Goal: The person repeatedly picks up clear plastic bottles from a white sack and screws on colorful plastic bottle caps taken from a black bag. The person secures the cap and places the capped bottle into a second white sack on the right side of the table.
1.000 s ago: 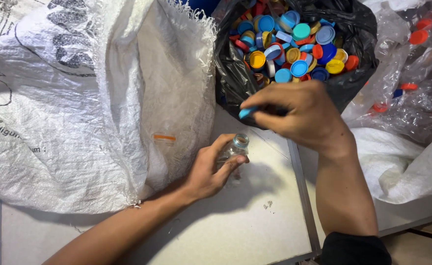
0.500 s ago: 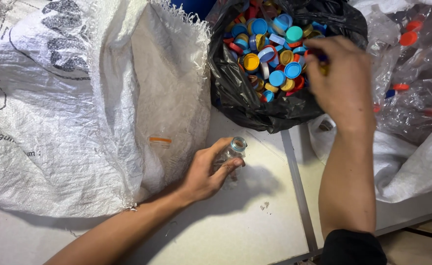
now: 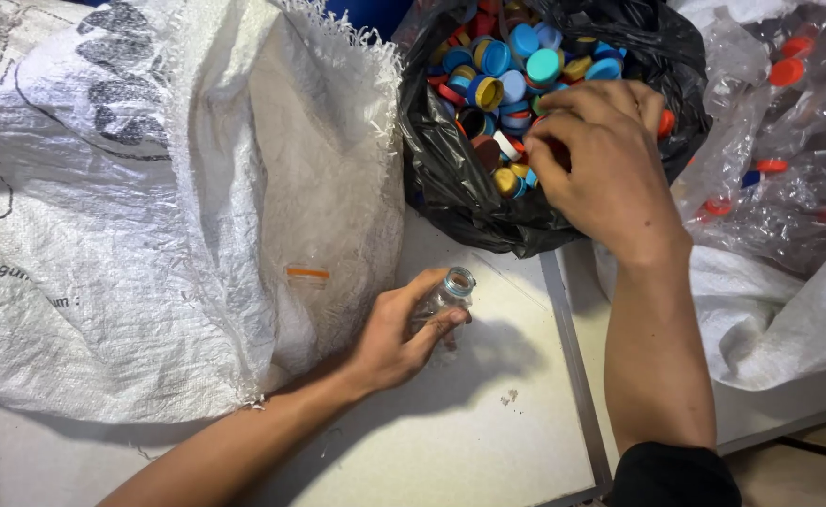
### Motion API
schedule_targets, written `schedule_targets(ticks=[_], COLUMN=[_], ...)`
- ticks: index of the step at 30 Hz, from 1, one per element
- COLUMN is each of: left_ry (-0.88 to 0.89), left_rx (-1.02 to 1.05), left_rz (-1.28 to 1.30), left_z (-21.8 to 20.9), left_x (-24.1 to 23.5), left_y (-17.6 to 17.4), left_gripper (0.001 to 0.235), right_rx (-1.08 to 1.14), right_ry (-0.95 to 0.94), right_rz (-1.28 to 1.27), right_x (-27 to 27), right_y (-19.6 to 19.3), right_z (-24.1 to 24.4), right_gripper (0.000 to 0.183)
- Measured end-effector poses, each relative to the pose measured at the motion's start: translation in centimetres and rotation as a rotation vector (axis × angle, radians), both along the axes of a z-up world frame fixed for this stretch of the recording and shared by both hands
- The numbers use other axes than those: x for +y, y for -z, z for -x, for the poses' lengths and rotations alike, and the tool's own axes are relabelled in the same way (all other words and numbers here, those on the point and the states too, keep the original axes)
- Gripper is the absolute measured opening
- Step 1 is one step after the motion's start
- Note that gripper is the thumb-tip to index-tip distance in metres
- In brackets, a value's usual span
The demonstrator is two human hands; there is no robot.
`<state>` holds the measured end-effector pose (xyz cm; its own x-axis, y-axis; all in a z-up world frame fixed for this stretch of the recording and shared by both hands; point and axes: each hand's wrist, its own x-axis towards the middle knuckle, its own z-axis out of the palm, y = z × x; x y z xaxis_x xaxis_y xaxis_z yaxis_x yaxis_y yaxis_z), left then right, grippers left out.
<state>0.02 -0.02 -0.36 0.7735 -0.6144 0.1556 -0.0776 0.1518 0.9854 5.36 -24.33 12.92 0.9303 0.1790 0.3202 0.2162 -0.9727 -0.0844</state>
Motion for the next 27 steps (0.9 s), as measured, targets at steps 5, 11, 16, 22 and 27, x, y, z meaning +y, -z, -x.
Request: schedule_targets(ticks=[5,11,16,22,27], left_ry=[-0.007,-0.012,0.001,-0.008,-0.011], left_rx=[0.038,0.010,0.021,-0.001,0.013], left_rz=[0.000,0.012,0.020,-0.003,-0.001], left_z=[0.1,0.2,0.2,0.1,0.1], left_x=[0.0,0.1,0.0,0.0,0.1], left_y=[-0.3,-0.3,-0.5,-0.5,-0.6], left_gripper=[0.036,0.037,0.038,0.038,0.039], right_rx=[-0.110,-0.053,-0.094,-0.256,-0.231], right_ry=[-0.205,-0.222,-0.050,-0.094,-0.216], right_rz=[-0.172,-0.056,-0.038,-0.071,-0.151], right_x=[2.6,1.5,-0.4,-0.8,1.4], right_y=[1.3,2.8,0.5,0.7,1.2], right_z=[-2.0,-3.6,-1.9,-1.9,-3.6], right_gripper=[0.030,0.040,0.029,0.013,0.012])
